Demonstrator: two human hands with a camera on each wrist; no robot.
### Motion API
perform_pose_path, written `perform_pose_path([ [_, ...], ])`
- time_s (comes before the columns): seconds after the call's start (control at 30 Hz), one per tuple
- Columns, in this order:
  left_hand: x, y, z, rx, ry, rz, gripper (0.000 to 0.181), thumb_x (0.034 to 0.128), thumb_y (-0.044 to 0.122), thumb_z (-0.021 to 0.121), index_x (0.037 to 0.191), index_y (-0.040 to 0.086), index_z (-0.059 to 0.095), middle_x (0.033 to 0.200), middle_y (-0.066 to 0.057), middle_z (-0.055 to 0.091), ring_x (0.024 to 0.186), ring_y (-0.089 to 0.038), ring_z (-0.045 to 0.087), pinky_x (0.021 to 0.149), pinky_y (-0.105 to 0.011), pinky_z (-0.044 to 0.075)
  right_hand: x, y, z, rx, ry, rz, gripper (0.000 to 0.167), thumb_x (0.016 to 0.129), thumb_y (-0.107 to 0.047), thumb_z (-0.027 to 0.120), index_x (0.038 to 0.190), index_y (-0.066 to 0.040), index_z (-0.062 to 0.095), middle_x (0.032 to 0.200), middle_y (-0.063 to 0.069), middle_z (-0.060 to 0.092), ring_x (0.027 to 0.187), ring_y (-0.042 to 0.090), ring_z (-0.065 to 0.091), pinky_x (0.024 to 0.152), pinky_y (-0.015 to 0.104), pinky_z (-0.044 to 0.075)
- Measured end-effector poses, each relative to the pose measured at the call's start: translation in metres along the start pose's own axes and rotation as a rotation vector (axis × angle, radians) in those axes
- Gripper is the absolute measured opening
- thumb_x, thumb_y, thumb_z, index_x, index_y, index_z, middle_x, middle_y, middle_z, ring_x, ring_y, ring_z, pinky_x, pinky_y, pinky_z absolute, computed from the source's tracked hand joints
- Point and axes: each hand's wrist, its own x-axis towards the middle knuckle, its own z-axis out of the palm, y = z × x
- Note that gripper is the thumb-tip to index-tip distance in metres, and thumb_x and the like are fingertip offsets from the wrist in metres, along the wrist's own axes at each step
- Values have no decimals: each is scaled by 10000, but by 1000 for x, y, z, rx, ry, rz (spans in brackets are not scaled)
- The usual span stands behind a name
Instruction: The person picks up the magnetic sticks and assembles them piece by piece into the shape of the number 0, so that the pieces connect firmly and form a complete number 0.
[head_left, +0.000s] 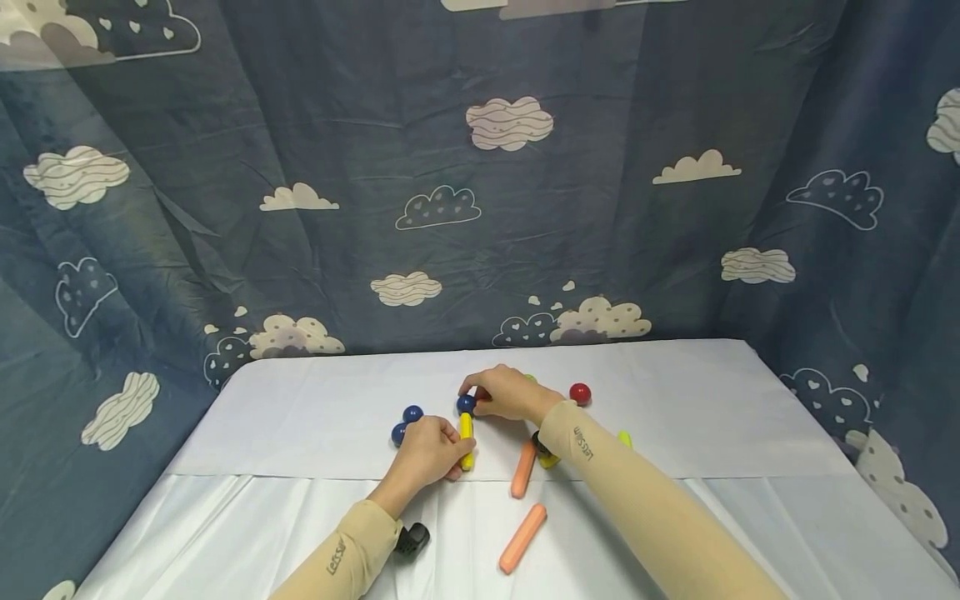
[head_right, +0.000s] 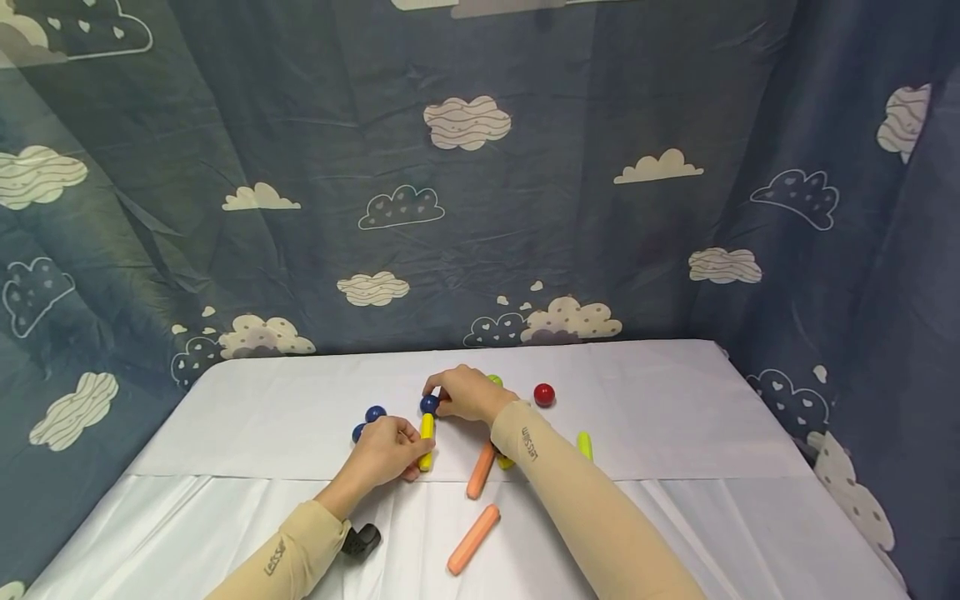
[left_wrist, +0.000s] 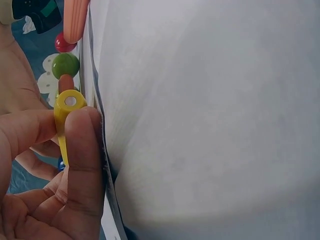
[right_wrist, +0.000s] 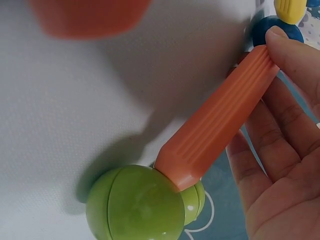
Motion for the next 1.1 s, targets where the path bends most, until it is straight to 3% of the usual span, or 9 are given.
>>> perform_pose_path([
  [0.6,2,1,0,13,8,-9,236,966,218,803,846,62,674,601,-8,679,447,-48,627,451,-158,444,-1,-1,0,-10,4,-15,334,995,-122,777,1323,-166,737,1070,37,784,897,126,653,954,363,585],
  [0.8,2,2,-1,22,6,-8,233,962,219,807,860,61,670,601,-12,682,450,-57,634,455,-161,444,-3,0,0,-25,6,-44,375,1002,-135,771,1367,-200,716,1033,26,776,861,121,637,908,354,579],
  [1.1,1,3,-3,38,-8,-12,229,969,236,797,902,56,672,580,-3,683,451,-63,635,463,-180,449,-1,-2,1,-34,18,-49,329,1002,-134,768,1323,-202,745,1023,29,778,859,129,633,926,371,577],
])
